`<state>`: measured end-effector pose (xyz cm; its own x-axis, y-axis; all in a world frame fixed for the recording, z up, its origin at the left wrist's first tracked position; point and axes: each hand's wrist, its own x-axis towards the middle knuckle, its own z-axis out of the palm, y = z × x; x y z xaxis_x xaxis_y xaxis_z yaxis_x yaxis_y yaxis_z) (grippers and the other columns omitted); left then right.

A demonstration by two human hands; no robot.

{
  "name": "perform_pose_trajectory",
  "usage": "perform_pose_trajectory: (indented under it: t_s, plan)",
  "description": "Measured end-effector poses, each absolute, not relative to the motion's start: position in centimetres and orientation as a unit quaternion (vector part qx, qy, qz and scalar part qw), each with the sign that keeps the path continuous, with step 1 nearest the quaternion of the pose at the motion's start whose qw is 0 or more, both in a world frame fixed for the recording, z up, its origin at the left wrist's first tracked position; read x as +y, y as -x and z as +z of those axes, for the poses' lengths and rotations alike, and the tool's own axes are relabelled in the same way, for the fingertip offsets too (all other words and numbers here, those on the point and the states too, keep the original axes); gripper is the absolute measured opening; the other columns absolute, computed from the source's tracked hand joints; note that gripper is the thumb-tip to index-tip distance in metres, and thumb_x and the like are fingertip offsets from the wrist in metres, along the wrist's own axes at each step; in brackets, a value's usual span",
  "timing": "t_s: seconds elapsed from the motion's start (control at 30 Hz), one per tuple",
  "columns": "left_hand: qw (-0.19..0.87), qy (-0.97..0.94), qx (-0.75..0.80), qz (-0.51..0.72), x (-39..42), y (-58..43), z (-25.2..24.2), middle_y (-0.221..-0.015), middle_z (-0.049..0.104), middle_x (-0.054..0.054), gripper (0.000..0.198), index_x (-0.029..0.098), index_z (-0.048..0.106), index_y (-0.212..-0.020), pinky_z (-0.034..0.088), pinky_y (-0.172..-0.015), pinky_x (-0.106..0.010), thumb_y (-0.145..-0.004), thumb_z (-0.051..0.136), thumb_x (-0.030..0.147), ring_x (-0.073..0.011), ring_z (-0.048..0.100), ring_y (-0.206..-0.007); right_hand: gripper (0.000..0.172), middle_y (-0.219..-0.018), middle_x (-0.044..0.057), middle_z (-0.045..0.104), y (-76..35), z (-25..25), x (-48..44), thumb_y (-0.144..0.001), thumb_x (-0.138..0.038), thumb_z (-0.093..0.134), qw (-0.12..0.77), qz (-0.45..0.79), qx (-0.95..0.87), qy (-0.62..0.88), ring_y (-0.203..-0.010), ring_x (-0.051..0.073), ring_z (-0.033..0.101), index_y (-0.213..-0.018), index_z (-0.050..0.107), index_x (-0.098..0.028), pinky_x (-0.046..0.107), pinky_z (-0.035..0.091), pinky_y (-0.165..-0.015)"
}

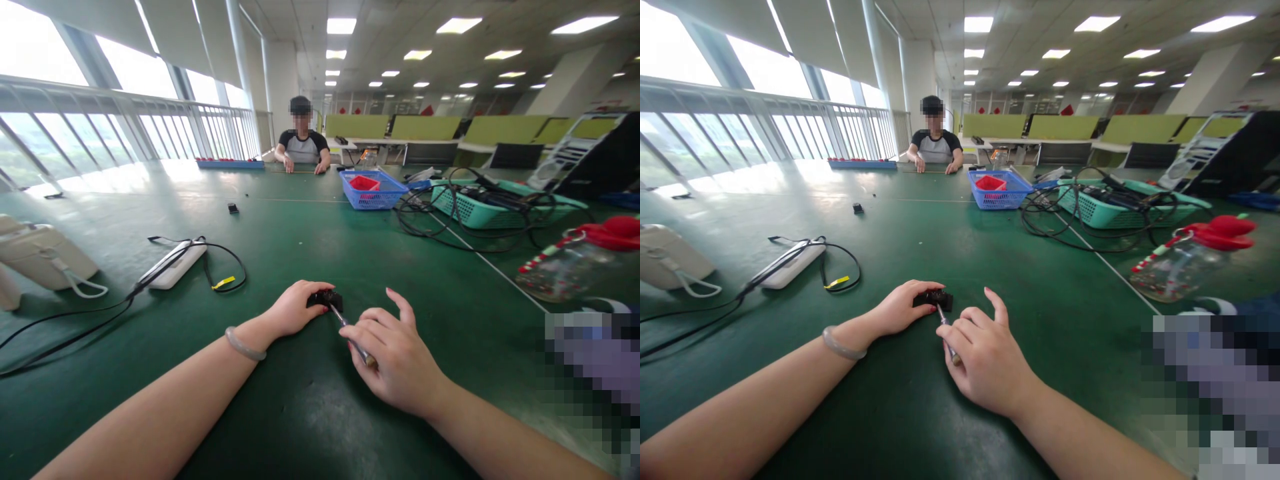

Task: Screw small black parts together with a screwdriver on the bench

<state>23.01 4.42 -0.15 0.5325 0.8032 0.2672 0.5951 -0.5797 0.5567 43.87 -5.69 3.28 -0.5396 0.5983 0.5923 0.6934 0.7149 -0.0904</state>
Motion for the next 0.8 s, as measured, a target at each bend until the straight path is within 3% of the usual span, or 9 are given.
perform_pose_trajectory:
  t_s: [0.8]
  plan:
    - [0.208, -0.852, 0.409, 0.251, 4.46, -22.87, -0.18, -0.123, 0.065, -0.004, 0.049, 0.025, 0.056, -0.128, 0.043, -0.101, -0.037, -0.08, 0.065, 0.027, -0.0218, 0.057, -0.111, 0.011, -0.073, -0.002, 0.061, -44.08, 3.4, -5.76, -0.078, -0.018, 0.057, 0.291, -0.106, -0.879, 0.362, -0.083, 0.018, 0.057, -0.083, 0.066, -0.023, 0.058, 0.012, -0.111]
